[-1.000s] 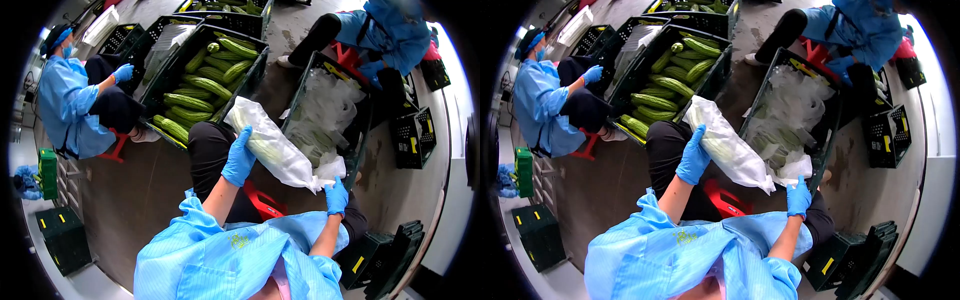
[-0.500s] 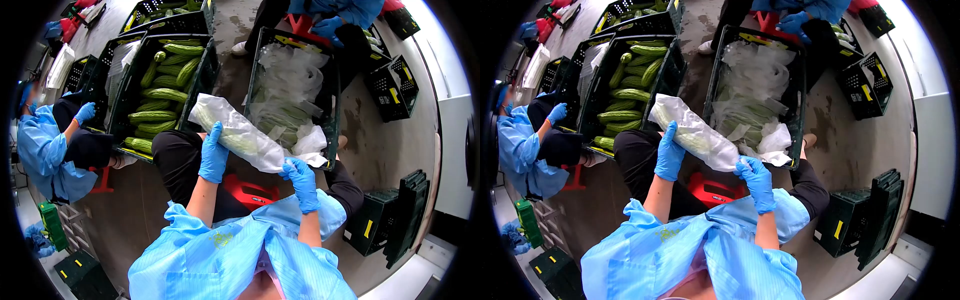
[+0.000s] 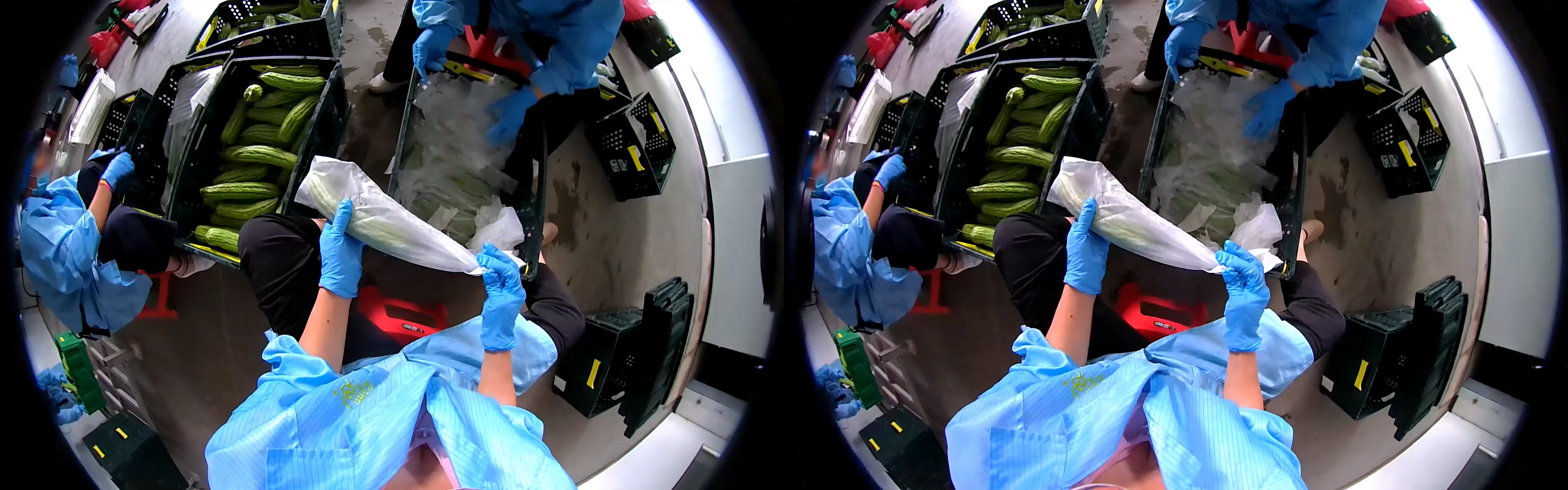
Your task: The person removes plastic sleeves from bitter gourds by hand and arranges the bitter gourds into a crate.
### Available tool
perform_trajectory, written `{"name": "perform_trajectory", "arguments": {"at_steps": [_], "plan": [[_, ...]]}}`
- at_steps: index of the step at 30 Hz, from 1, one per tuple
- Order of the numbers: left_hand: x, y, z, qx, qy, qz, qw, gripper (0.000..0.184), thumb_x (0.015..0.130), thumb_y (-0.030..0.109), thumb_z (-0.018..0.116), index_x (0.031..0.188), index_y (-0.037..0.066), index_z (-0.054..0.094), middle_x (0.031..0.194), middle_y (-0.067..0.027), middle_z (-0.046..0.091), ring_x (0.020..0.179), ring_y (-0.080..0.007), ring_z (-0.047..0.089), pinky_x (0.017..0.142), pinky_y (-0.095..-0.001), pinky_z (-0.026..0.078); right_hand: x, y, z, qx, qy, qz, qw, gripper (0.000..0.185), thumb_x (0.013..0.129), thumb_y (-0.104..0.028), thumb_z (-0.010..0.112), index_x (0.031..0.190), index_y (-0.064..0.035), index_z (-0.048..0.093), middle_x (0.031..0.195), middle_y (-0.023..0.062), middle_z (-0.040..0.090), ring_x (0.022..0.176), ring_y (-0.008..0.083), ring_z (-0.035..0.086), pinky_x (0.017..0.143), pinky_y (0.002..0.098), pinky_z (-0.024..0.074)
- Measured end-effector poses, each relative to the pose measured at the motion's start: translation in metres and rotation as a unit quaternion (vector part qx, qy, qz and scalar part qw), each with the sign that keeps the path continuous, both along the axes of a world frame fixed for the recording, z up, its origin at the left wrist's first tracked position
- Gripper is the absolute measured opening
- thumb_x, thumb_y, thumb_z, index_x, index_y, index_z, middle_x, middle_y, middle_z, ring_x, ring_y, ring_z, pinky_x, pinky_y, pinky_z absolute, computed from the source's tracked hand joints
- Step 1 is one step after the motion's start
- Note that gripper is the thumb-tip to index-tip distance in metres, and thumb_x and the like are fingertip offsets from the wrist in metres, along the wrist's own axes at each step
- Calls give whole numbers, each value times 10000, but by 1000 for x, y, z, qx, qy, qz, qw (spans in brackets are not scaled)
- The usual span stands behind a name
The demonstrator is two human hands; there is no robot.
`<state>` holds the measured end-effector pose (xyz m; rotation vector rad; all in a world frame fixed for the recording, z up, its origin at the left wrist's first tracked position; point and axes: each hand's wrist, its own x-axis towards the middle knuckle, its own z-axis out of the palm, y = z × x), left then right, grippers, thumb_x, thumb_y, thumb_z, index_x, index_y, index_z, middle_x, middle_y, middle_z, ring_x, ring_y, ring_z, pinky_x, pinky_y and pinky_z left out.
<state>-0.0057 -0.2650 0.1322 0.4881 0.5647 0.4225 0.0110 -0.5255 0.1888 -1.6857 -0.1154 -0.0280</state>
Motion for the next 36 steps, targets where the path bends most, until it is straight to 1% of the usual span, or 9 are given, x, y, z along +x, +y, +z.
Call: {"name": "perform_trajectory", "arguments": {"at_steps": [5,11,14,18,24,26,32,35,36], "plan": [[1,10,12,38,15,34,999,445,912,224,657,1293,63,493,1127,-56,607,1018,-190,604,845,-348,523,4,0,-5,-189,-174,39,966,196,862,40,626,1034,-41,674,1037,85,691,1004,187,647,907,320,515],[-8,25,22,57,9,86,995,417,925,255,644,1263,65,492,1063,-65,613,921,-181,623,702,-333,528,4,-24,-15,-12,124,-6,992,186,963,-120,558,1080,-9,650,1043,110,692,928,170,661,762,274,540],[-11,25,19,58,1,67,996,498,913,238,657,1334,69,452,1250,-97,559,1130,-242,567,940,-407,498,9,-19,-18,28,214,24,976,371,1002,-326,495,1081,-2,654,995,128,702,834,173,678,705,267,546],[-10,15,17,37,-23,55,998,430,902,154,671,1281,61,490,1156,-62,598,1059,-183,581,938,-333,468,22,14,-30,-26,366,51,929,568,962,-547,457,1004,-22,672,884,98,712,677,128,635,618,253,514],[-15,-4,26,60,-22,17,998,368,909,139,656,1245,74,519,1144,-37,609,1057,-171,588,964,-339,455,35,31,-76,-91,335,43,937,391,950,-424,571,942,-43,658,788,51,684,611,91,612,531,205,479],[-19,-6,23,54,-9,13,998,391,900,110,658,1259,71,509,1175,-44,592,1096,-182,566,992,-350,433,28,20,-91,-29,290,19,957,253,952,-292,593,995,-45,630,839,92,697,612,123,636,537,238,526],[-17,-12,30,65,0,-23,998,493,884,70,658,1326,78,440,1207,-58,568,1134,-205,547,1002,-366,430,18,-9,-109,58,267,-62,960,175,953,-205,565,953,-42,628,800,74,678,607,134,627,560,272,547],[-15,-19,14,40,7,-41,998,469,895,103,650,1322,73,458,1217,-68,570,1129,-218,559,967,-388,470,23,-12,-112,265,236,-135,925,123,925,-207,582,901,-88,598,761,29,609,664,150,611,650,343,552],[-15,-24,12,18,1,-53,998,456,903,128,644,1319,70,464,1218,-70,572,1133,-223,560,965,-395,475,26,-28,-130,326,234,-93,911,164,910,-247,595,970,-97,623,911,25,651,828,164,618,782,358,520]]}}
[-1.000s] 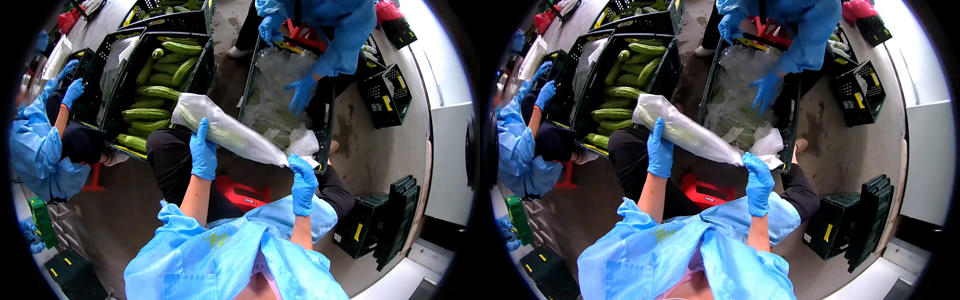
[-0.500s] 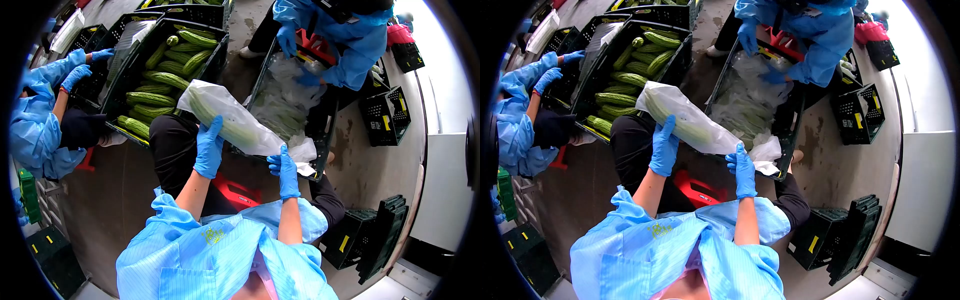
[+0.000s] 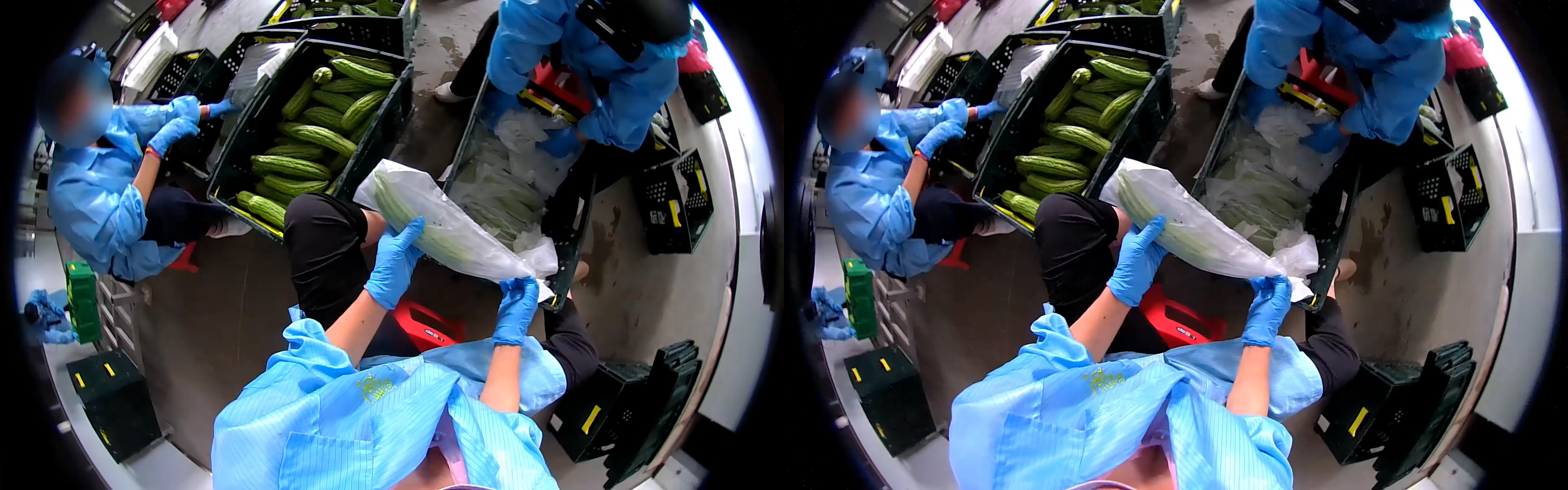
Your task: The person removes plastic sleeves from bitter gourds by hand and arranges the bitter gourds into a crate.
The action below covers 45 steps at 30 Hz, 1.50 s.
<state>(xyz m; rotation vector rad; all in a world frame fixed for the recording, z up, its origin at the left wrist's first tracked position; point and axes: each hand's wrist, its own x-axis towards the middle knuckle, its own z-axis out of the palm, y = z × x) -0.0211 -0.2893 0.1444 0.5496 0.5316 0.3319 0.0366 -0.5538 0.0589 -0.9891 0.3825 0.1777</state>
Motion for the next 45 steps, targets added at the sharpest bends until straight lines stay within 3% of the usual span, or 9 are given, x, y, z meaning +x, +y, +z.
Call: {"name": "perform_trajectory", "arguments": {"at_steps": [6,11,17,24,28,31,35,37,45], "plan": [[-14,-43,-13,-138,69,-124,980,425,945,270,589,1290,38,502,1245,-113,591,1181,-254,552,1027,-433,440,11,-24,17,133,9,-131,982,418,967,-290,536,1274,-6,546,1233,94,599,1121,229,558,1032,370,413],[-37,-85,-34,-225,98,-145,959,458,951,286,586,1316,29,484,1283,-114,570,1215,-254,526,1074,-410,404,25,-34,34,-152,-151,6,977,146,903,-143,513,776,-74,494,679,-2,488,636,131,504,671,323,447],[-34,-88,-29,-244,131,-123,953,442,903,303,659,1253,62,539,1199,-91,615,1124,-222,584,987,-364,486,34,-39,45,241,-158,90,953,175,960,-109,447,791,-124,489,765,-30,432,705,111,459,708,269,424],[-36,-58,-9,-255,141,-101,951,477,884,362,672,1263,107,532,1190,-72,634,1064,-222,629,965,-385,497,34,-4,83,-396,-289,48,870,207,1015,-136,384,808,-126,388,768,-29,363,712,93,396,677,276,367],[-30,-48,5,-272,93,-26,957,489,873,360,675,1277,127,530,1226,-90,610,1133,-267,576,936,-423,500,27,14,92,-371,-302,57,876,126,917,-75,487,799,-116,468,784,1,457,748,142,484,713,284,410],[-27,-35,-7,-206,52,-12,977,492,894,349,645,1289,83,519,1247,-129,593,1175,-293,556,1018,-456,450,30,11,77,-780,-343,102,513,190,917,-94,504,753,-122,411,742,4,407,732,140,441,695,297,380],[-34,-26,-23,-197,95,23,976,449,915,302,628,1288,78,519,1243,-136,598,1168,-298,570,973,-470,489,13,0,68,-75,-128,96,984,88,970,-174,535,947,-94,561,888,38,586,892,174,573,862,354,470],[-35,-20,-22,-192,99,26,976,426,910,270,642,1267,68,526,1246,-140,594,1172,-302,568,954,-479,508,8,13,90,340,-25,0,940,109,949,-154,582,1004,-72,628,983,67,680,985,227,643,915,377,534],[-29,-42,-40,-278,129,1,952,437,909,255,651,1276,54,524,1271,-153,582,1171,-325,567,977,-474,494,13,-1,78,323,-27,-15,946,160,945,-201,600,992,-59,658,943,51,682,935,185,632,811,318,549]]}}
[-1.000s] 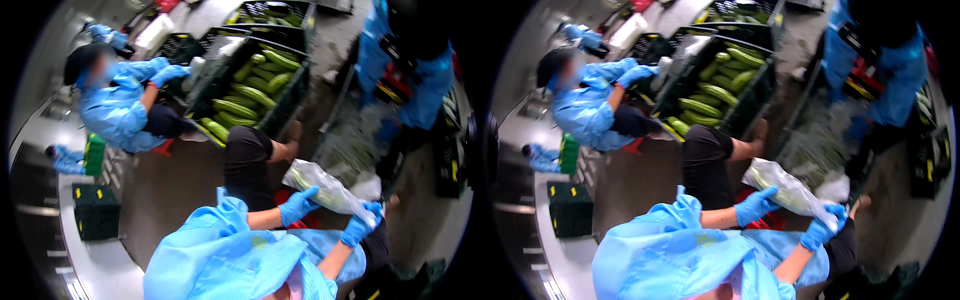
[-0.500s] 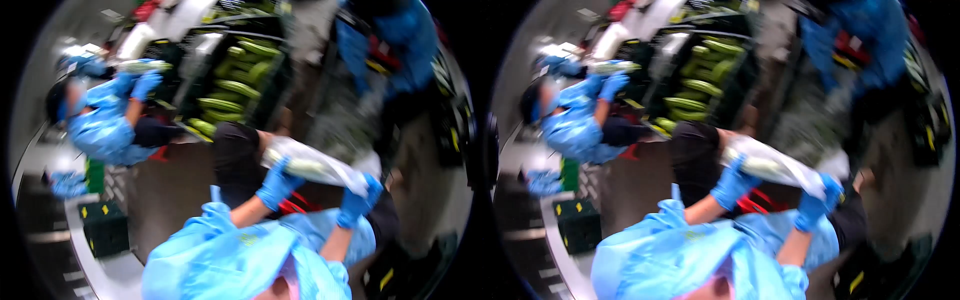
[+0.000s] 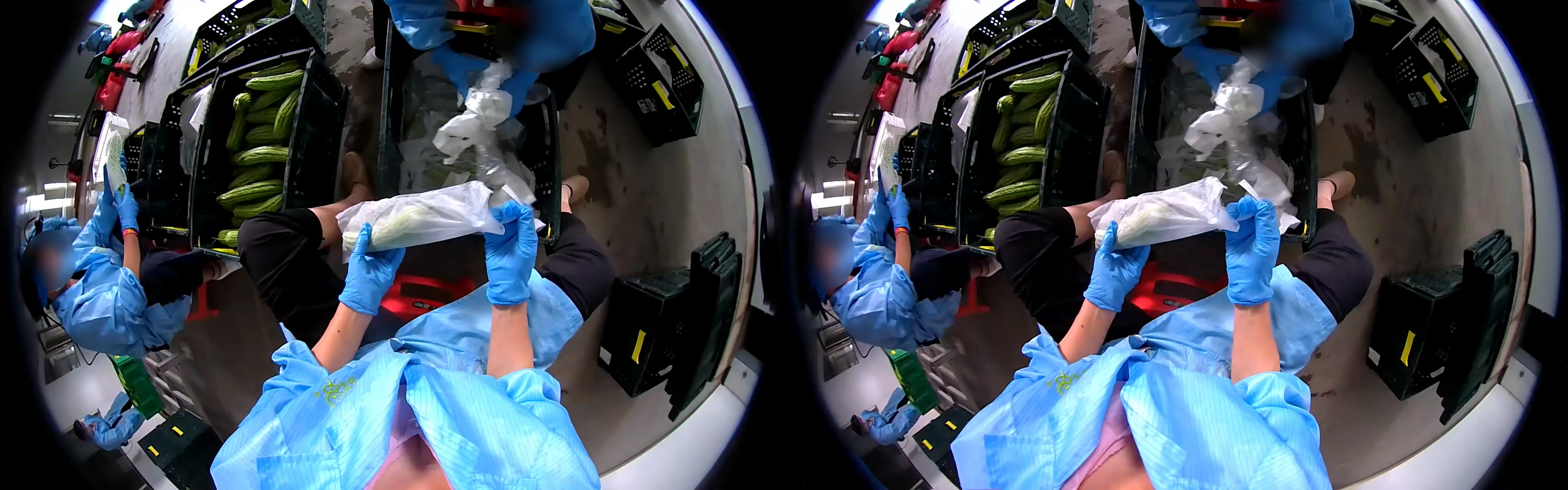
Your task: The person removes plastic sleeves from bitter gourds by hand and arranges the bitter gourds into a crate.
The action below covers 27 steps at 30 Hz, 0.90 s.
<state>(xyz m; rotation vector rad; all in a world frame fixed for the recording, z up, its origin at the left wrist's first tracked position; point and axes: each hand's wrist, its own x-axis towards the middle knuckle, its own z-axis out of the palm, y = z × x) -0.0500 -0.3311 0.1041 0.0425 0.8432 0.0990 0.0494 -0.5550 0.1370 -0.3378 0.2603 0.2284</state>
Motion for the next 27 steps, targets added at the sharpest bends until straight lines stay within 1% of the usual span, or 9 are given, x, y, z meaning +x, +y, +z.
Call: {"name": "perform_trajectory", "arguments": {"at_steps": [3,9,12,15,16,20,23,24,27], "plan": [[-3,3,2,63,7,-143,988,505,893,340,665,1276,46,519,1242,-147,597,1120,-310,593,926,-447,520,2,-1,6,-17,28,-31,999,168,941,-216,611,962,-59,666,909,55,689,883,191,646,749,287,548],[-15,1,2,-19,-39,-340,939,693,938,601,434,1284,6,515,1100,-233,644,884,-332,676,744,-442,573,4,-3,14,88,-24,-18,996,169,954,-204,590,995,-50,645,948,55,669,885,198,618,781,300,534],[-12,-14,28,39,-64,-421,904,658,969,573,379,1248,2,551,1016,-214,677,863,-331,690,750,-469,576,5,0,20,132,-106,4,986,167,980,-218,542,1015,-63,594,938,42,608,898,199,551,904,396,483],[2,-29,55,201,-89,-470,855,512,983,458,474,1267,35,528,1007,-139,672,825,-238,675,746,-364,563,-4,7,27,85,-114,18,990,170,988,-237,523,999,-77,582,926,34,586,896,191,536,947,447,455],[7,-37,71,263,-60,-451,851,455,977,367,534,1285,32,521,1023,-121,661,842,-204,666,764,-334,555,-7,11,25,72,-102,31,992,150,987,-221,526,990,-82,581,917,33,596,880,178,561,942,410,470],[24,-48,86,328,-73,-434,836,494,946,330,601,1320,27,487,1156,-96,605,975,-160,622,814,-293,527,-19,24,32,-42,-49,49,997,106,981,-179,538,977,-77,566,882,40,611,828,143,608,903,325,497],[29,-57,89,379,-118,-390,831,448,954,276,595,1321,40,496,1175,-70,605,975,-149,620,831,-274,524,-18,23,29,-80,-71,49,993,107,979,-180,542,977,-73,555,873,46,611,833,141,605,903,334,501],[29,-59,85,389,-92,-379,835,424,912,208,666,1271,15,545,1134,-64,621,962,-120,611,813,-269,518,-18,23,31,-102,-75,49,991,115,980,-185,542,975,-70,544,865,45,609,823,137,605,895,337,503],[31,-56,86,419,-25,-432,798,304,915,183,660,1164,12,629,1021,-47,665,903,-108,622,813,-261,512,-17,22,31,-131,-81,71,986,108,976,-175,550,965,-68,546,858,51,613,816,143,607,890,343,501]]}}
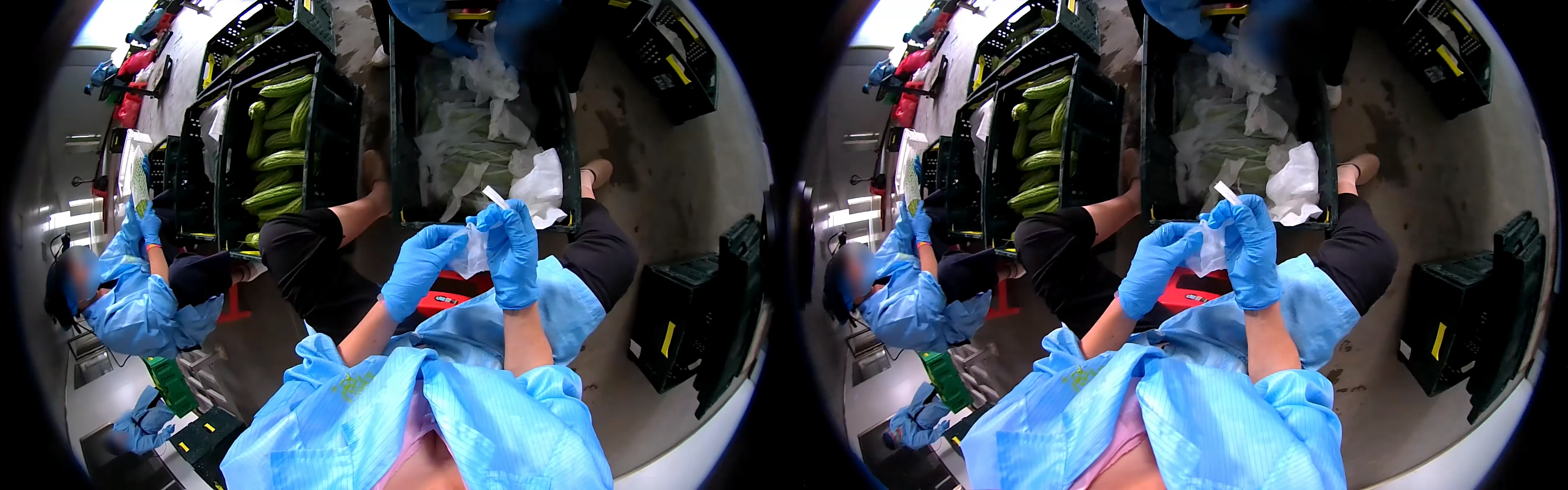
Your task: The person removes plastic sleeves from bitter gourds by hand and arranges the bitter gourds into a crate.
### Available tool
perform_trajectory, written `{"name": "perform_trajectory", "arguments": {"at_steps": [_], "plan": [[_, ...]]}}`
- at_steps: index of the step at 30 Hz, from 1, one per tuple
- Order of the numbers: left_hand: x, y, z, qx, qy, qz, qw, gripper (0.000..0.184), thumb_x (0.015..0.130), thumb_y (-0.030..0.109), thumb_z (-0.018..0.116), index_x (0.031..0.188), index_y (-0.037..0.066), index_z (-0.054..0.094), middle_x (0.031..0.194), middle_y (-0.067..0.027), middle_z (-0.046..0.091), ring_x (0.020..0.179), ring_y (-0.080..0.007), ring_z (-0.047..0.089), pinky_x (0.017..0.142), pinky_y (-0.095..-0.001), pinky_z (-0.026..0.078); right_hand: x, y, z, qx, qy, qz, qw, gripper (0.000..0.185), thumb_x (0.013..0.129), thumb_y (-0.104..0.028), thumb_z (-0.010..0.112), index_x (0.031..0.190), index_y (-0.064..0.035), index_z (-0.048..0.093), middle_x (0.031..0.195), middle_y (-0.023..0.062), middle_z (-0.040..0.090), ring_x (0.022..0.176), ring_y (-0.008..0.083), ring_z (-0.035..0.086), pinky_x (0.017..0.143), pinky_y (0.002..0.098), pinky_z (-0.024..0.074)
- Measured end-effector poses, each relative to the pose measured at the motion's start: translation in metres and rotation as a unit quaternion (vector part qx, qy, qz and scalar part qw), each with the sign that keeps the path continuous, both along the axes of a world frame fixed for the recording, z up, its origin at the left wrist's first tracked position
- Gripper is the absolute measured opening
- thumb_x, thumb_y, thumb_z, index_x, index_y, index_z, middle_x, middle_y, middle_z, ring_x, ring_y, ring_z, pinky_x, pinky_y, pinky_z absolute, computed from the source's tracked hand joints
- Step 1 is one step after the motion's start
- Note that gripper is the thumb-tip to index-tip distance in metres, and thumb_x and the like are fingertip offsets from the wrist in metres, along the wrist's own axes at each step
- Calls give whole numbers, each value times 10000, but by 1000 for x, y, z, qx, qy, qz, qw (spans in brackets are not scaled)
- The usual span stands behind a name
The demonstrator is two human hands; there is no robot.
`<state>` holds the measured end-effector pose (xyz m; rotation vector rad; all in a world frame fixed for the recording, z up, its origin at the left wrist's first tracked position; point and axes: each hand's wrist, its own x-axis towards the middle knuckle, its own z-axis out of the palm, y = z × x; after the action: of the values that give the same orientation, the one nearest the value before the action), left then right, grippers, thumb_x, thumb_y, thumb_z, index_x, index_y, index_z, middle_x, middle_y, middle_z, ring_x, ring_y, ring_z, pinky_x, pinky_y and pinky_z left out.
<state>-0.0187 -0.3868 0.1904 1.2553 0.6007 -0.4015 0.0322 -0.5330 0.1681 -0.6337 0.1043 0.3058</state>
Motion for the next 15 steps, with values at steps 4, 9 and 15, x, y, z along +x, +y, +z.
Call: {"name": "perform_trajectory", "arguments": {"at_steps": [4,9,15], "plan": [[-2,8,-9,12,-34,45,998,169,917,116,634,1025,-6,679,925,-60,685,824,-115,633,746,-250,531,3,0,-9,-60,-23,1,998,102,967,-156,565,942,-59,548,865,68,636,827,159,616,898,348,499],[-12,19,-9,-31,-29,86,995,159,919,125,634,997,-10,660,886,-88,683,741,-142,666,612,-256,559,4,6,-8,-113,11,7,994,100,952,-131,591,927,-36,571,889,74,659,859,165,629,884,330,505],[-24,24,-19,-50,15,110,993,170,905,154,657,981,1,654,841,-101,681,593,-155,636,517,-244,520,5,11,-30,-253,-8,44,966,112,947,-138,606,955,-27,593,929,68,677,845,117,620,851,277,494]]}}
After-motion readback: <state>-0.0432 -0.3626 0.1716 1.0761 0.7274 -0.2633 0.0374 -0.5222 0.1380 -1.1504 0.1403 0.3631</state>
